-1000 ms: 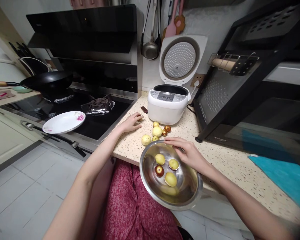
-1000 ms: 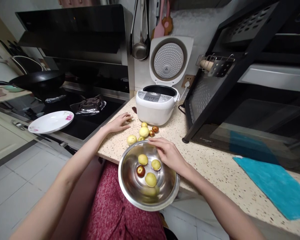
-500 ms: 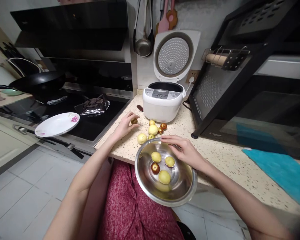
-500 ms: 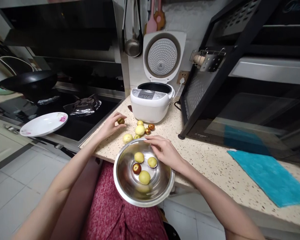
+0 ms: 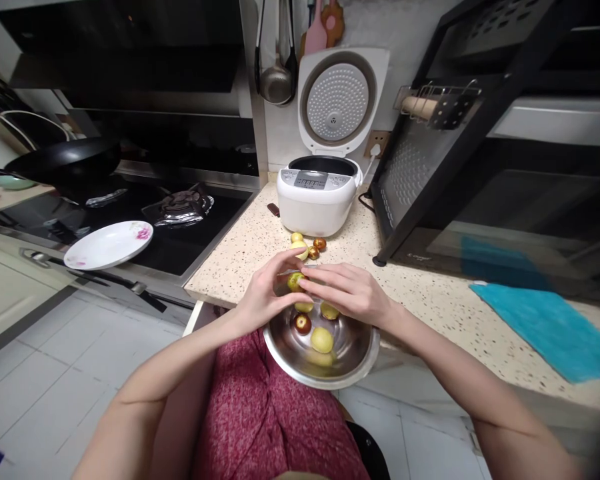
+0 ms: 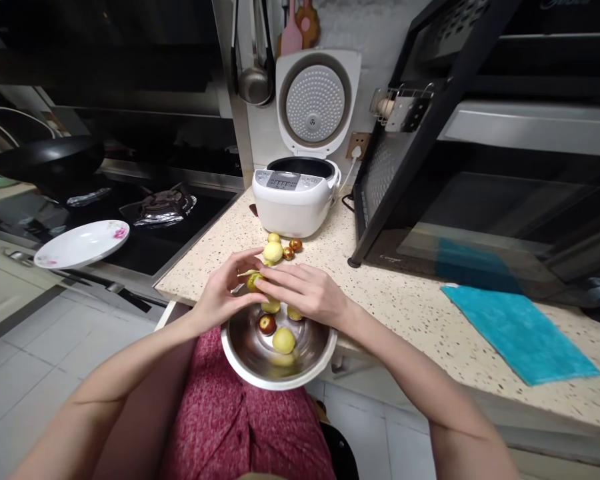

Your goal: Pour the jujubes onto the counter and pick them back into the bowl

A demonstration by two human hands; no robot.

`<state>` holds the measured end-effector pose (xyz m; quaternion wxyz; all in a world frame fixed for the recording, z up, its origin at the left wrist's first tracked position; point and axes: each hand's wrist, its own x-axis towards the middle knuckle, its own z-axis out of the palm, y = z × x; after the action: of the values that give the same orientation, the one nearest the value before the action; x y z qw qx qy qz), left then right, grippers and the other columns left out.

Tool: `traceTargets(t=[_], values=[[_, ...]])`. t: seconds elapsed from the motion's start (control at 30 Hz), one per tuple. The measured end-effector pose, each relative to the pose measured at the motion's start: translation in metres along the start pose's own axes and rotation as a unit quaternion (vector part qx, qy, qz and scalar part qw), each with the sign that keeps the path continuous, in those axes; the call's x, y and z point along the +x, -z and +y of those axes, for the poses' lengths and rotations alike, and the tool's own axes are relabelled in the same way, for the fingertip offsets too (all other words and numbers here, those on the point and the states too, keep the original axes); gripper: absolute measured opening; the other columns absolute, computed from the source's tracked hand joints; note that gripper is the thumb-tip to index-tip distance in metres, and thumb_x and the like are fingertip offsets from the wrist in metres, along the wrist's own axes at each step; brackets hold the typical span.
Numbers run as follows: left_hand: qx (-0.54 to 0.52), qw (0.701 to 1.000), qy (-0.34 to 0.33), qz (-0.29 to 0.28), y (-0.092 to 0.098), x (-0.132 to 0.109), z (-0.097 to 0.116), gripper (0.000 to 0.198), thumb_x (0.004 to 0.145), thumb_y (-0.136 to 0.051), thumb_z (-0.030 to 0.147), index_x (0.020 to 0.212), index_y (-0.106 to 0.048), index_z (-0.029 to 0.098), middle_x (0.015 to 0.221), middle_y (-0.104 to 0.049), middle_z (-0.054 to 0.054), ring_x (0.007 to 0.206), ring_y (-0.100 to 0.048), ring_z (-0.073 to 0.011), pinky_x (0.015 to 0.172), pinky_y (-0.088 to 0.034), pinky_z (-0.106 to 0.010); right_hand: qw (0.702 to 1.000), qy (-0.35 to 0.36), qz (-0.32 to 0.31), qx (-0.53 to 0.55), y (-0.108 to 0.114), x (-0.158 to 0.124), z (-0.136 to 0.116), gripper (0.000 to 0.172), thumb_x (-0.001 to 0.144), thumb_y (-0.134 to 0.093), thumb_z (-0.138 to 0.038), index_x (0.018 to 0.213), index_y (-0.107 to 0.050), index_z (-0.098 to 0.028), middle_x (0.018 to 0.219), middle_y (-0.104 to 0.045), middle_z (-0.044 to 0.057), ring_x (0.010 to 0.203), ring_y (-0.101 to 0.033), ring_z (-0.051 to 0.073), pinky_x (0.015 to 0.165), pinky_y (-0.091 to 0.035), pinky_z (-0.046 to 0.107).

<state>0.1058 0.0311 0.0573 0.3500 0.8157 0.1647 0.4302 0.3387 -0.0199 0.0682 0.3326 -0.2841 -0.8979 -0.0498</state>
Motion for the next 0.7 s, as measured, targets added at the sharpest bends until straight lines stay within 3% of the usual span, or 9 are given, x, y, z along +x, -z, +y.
traceTargets(t=[0.17,0.37,0.43,0.53,0.63,0.7], values=[[-0.004,1.0,0.005,0.002,-0.012,-0.013,0.003,0.083,0.081,-0.082,0.038,0.15,-0.037,0.029,0.132,-0.059,-0.014,0.117,-0.065,-0.0291,0.102,-0.06,-0.049,0.998,0.063,-0.015,-0.022,-0.007,0.006,-0.001,0.04,0.101,-0.058,-0.027,0.141,-0.059,-0.024,0.132,-0.07,0.01,0.123,-0.066,0.026,0.095,-0.061,0.046],[0.01,0.999,0.016,0.045,-0.012,-0.027,0.011,0.081,0.087,-0.077,0.036,0.153,-0.031,0.029,0.139,-0.054,-0.016,0.125,-0.062,-0.0293,0.101,-0.061,-0.048,0.997,0.036,-0.034,0.052,-0.002,0.011,0.0,0.035,0.1,-0.057,-0.027,0.134,-0.062,-0.022,0.126,-0.071,0.01,0.116,-0.067,0.023,0.096,-0.059,0.045],[0.066,0.995,-0.02,0.068,-0.009,-0.036,0.014,0.065,0.093,-0.069,0.034,0.15,-0.038,0.028,0.135,-0.058,-0.014,0.124,-0.062,-0.0275,0.105,-0.058,-0.05,0.994,0.013,-0.043,0.101,0.004,0.007,0.002,0.035,0.099,-0.059,-0.024,0.133,-0.062,-0.021,0.125,-0.069,0.011,0.116,-0.065,0.023,0.097,-0.058,0.045],[0.16,0.981,-0.103,0.039,-0.003,-0.053,0.012,0.034,0.103,-0.048,0.034,0.135,-0.057,0.025,0.129,-0.063,-0.013,0.124,-0.062,-0.0261,0.104,-0.057,-0.05,0.979,-0.03,-0.096,0.18,0.013,0.001,0.004,0.034,0.096,-0.062,-0.023,0.13,-0.061,-0.023,0.123,-0.068,0.01,0.118,-0.064,0.023,0.101,-0.055,0.044],[0.212,0.956,-0.202,-0.029,0.0,-0.065,0.004,0.046,0.105,-0.035,0.045,0.135,-0.058,0.019,0.128,-0.066,-0.016,0.128,-0.061,-0.0291,0.103,-0.058,-0.051,0.957,-0.061,-0.181,0.218,0.016,-0.003,0.002,0.028,0.097,-0.06,-0.021,0.125,-0.062,-0.023,0.122,-0.068,0.008,0.116,-0.063,0.021,0.101,-0.054,0.042],[0.234,0.937,-0.251,-0.062,0.0,-0.068,-0.002,0.055,0.103,-0.037,0.054,0.136,-0.058,0.016,0.127,-0.069,-0.017,0.127,-0.063,-0.0306,0.102,-0.058,-0.051,0.947,-0.067,-0.223,0.219,0.015,-0.004,0.0,0.025,0.097,-0.059,-0.019,0.122,-0.063,-0.022,0.12,-0.067,0.008,0.113,-0.063,0.021,0.098,-0.055,0.04]])
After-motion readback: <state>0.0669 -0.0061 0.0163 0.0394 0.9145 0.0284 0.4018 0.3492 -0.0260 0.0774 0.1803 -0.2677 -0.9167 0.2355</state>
